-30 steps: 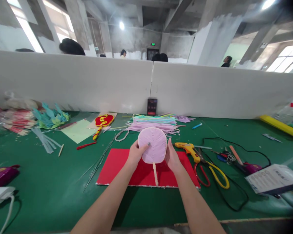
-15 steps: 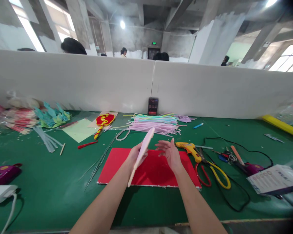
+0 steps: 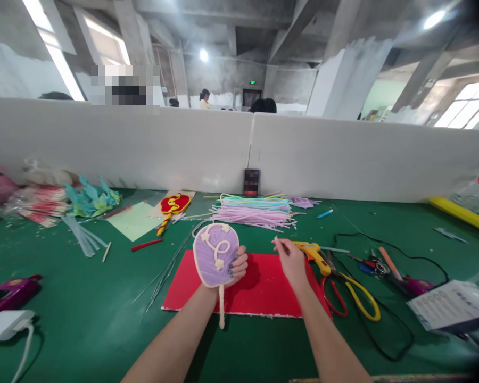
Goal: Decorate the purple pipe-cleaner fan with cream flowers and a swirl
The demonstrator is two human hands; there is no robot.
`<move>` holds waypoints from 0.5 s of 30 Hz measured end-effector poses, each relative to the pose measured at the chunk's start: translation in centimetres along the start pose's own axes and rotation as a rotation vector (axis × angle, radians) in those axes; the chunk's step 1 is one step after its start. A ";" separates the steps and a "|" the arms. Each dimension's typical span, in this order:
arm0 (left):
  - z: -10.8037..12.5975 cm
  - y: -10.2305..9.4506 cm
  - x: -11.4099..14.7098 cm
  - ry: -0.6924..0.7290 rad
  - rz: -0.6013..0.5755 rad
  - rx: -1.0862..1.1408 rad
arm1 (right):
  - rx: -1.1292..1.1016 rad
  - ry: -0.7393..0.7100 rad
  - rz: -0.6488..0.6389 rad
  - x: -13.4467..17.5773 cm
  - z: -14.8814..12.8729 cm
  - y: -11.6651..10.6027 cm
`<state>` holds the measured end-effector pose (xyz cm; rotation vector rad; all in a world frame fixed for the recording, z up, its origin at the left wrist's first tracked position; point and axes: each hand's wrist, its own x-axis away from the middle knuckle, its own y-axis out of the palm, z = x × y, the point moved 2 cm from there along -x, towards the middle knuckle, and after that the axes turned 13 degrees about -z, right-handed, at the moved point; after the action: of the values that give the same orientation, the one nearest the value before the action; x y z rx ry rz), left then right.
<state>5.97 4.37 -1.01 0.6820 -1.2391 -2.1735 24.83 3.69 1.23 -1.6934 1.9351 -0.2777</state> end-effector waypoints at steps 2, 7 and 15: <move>-0.1 -0.1 0.1 -0.009 -0.019 0.017 | 0.118 -0.006 0.040 0.1 0.7 -2.4; -0.4 -0.5 -0.2 -0.049 -0.050 0.070 | 0.922 0.331 0.035 1.5 4.0 -7.5; -0.5 -0.5 -0.3 -0.023 -0.061 0.101 | 0.948 0.309 -0.151 2.4 6.6 -8.9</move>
<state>6.38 4.53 -1.63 0.7468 -1.3643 -2.1860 35.73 1.00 -0.45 -1.1662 1.4544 -1.3340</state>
